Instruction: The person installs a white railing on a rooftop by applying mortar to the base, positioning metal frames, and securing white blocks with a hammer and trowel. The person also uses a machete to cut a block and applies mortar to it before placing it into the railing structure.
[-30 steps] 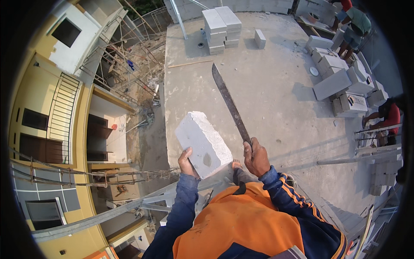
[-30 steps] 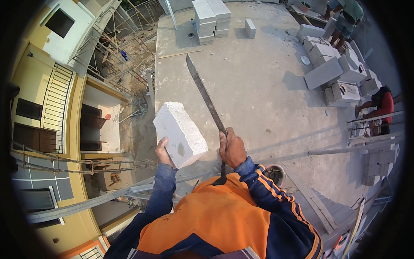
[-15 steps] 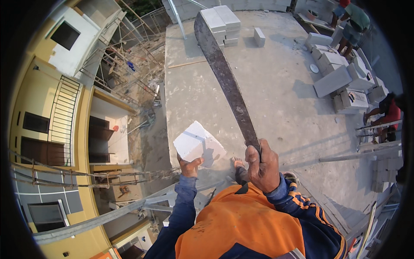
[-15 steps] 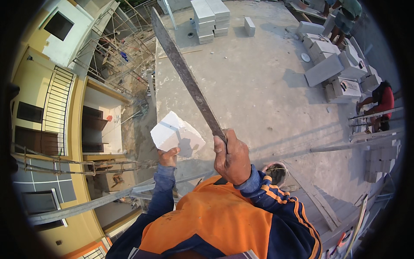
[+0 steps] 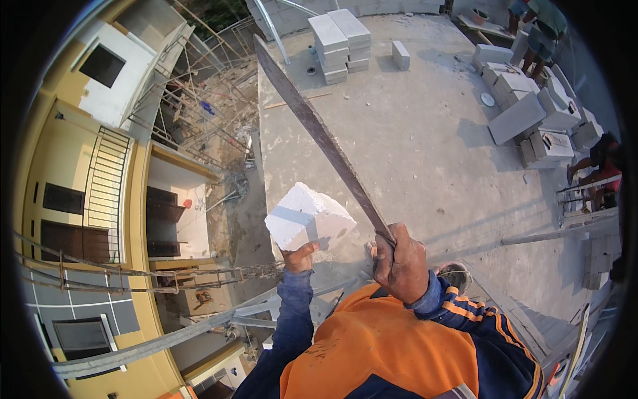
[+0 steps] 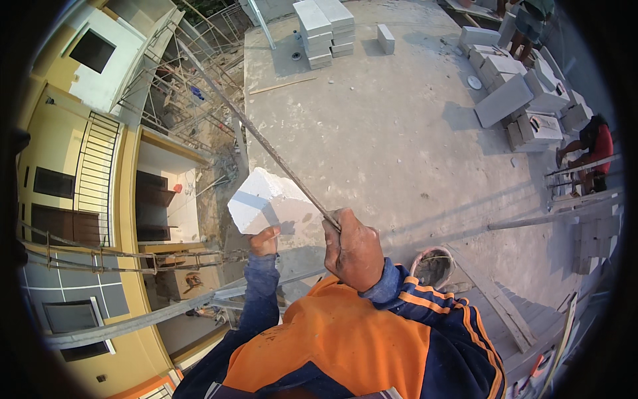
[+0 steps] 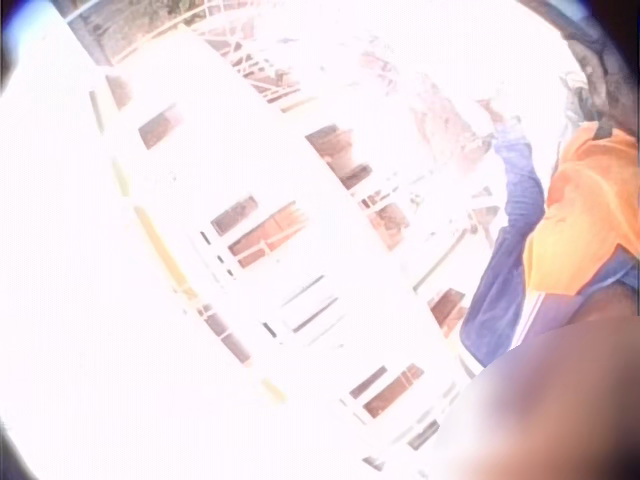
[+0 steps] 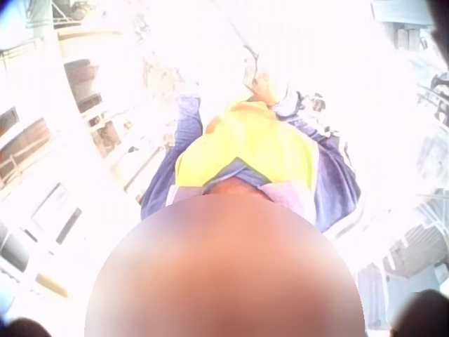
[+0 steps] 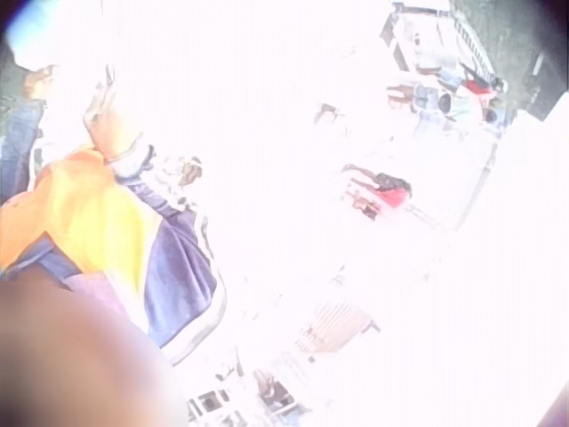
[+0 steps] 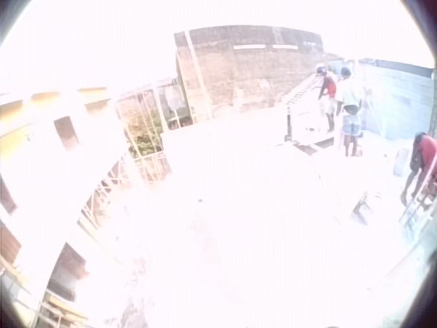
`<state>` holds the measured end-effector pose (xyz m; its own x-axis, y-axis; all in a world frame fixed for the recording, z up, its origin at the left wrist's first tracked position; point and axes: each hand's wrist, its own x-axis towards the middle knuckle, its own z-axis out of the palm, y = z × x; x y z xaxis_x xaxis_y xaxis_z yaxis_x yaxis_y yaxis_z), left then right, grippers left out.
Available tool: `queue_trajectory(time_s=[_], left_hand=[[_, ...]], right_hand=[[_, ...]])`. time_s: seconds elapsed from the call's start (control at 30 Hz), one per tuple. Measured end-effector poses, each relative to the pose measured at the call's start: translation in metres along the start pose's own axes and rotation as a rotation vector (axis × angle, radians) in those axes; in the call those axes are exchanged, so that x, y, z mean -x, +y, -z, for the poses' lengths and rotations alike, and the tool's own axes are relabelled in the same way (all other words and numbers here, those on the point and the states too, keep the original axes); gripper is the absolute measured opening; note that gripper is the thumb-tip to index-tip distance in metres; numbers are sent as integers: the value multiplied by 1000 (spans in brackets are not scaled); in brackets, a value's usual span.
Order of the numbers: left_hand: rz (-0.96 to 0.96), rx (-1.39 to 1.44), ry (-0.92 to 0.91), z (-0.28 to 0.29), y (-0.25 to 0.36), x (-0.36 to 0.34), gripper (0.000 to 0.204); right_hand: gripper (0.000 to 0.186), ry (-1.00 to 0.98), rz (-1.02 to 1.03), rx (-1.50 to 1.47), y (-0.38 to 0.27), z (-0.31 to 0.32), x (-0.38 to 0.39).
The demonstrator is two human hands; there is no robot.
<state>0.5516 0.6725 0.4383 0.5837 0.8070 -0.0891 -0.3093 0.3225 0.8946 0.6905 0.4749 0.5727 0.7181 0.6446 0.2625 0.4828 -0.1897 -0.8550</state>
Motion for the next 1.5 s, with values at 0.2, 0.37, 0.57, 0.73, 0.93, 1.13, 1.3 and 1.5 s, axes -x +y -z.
queue_trajectory(time_s=[0.2,0.37,0.57,0.73,0.93,1.13,1.3,1.5], left_hand=[[-88,76,-32,5,3,-6,74],[-74,201,-18,17,-2,-23,76],[-43,100,-85,29,-4,-30,74],[-41,73,-23,33,-15,-27,72],[46,284,72,5,-10,-51,64],[210,350,188,-3,-11,-55,47],[339,431,109,13,-46,-53,47],[371,283,82,37,-68,-58,43]], right_hand=[[12,-240,-141,146,14,7,-15],[11,79,21,-46,18,1,-10],[10,-166,-17,111,23,-2,-26],[10,52,-67,-114,26,-3,-5],[13,-333,-223,257,74,-22,-11],[12,-98,-8,99,94,-11,12],[11,-214,88,129,89,-18,-2],[15,41,291,-96,70,-13,-4]])
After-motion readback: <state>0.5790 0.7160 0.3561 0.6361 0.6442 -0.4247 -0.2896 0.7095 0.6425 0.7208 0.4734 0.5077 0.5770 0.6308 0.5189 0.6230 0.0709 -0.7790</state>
